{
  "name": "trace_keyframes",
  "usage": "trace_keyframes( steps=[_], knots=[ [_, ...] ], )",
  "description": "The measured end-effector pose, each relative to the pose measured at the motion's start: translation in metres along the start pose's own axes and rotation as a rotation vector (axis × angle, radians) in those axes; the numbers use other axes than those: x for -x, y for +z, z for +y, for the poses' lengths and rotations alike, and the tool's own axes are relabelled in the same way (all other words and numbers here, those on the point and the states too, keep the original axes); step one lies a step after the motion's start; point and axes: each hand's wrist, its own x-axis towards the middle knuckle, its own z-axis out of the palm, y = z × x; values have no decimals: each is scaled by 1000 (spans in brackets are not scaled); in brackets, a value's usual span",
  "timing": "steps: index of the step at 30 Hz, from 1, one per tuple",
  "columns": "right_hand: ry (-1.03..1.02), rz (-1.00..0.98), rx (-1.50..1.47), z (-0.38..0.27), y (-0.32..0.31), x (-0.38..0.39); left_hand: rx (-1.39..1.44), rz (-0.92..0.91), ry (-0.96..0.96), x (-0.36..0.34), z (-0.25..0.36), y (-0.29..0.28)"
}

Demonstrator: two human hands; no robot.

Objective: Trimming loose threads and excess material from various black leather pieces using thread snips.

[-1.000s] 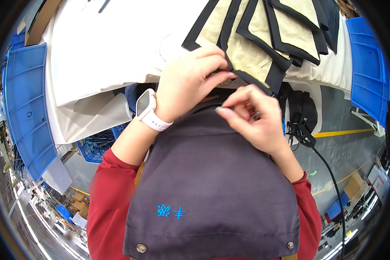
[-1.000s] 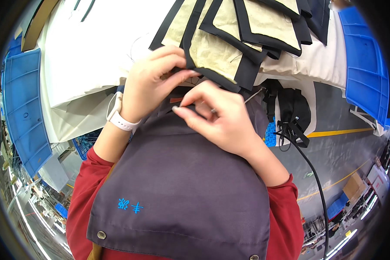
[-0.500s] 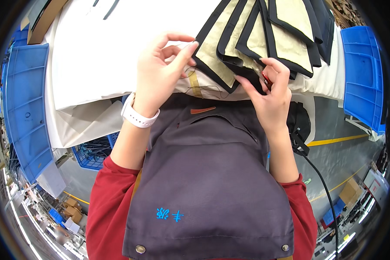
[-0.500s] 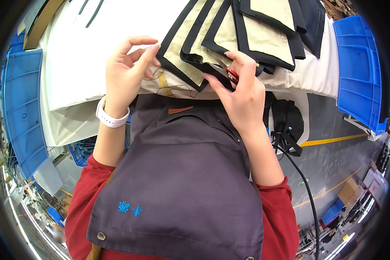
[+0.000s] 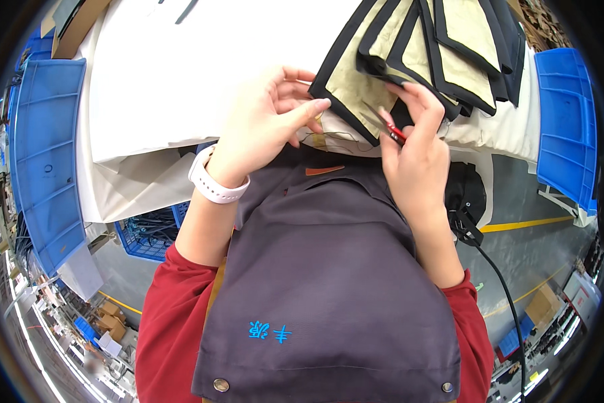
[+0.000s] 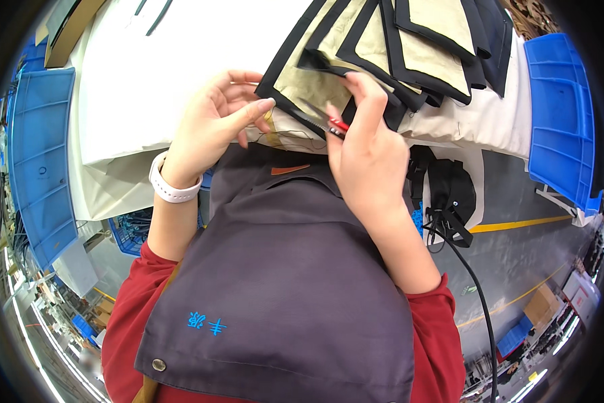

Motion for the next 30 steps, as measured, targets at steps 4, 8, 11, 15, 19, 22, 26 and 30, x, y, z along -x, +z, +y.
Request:
trace_keyframes(
  steps=[4, 8, 11, 15, 19, 22, 26, 30],
  knots=[
    [-19, -75, -394, 13, 10, 0, 143, -93, -108, 4, 7, 14],
    [-112, -233, -419, 12, 1, -10, 76, -51, -148, 4, 2, 22],
    [-82, -272, -450, 15, -2, -13, -238, -85, -146, 11, 8, 21],
    [-133, -232, -376, 20, 2, -12, -192, -55, -68, 19, -11, 12],
    [-257, -178, -272, 26, 8, -12, -155, -37, -56, 22, -17, 12],
    [-329, -157, -223, 27, 13, -14, -142, -24, -18, 21, -25, 12],
    [-403, -134, -170, 27, 17, -16, -159, -12, 14, 21, -25, 13],
    [-439, -115, -133, 28, 17, -16, -278, -27, -23, 22, -18, 11]
  ],
)
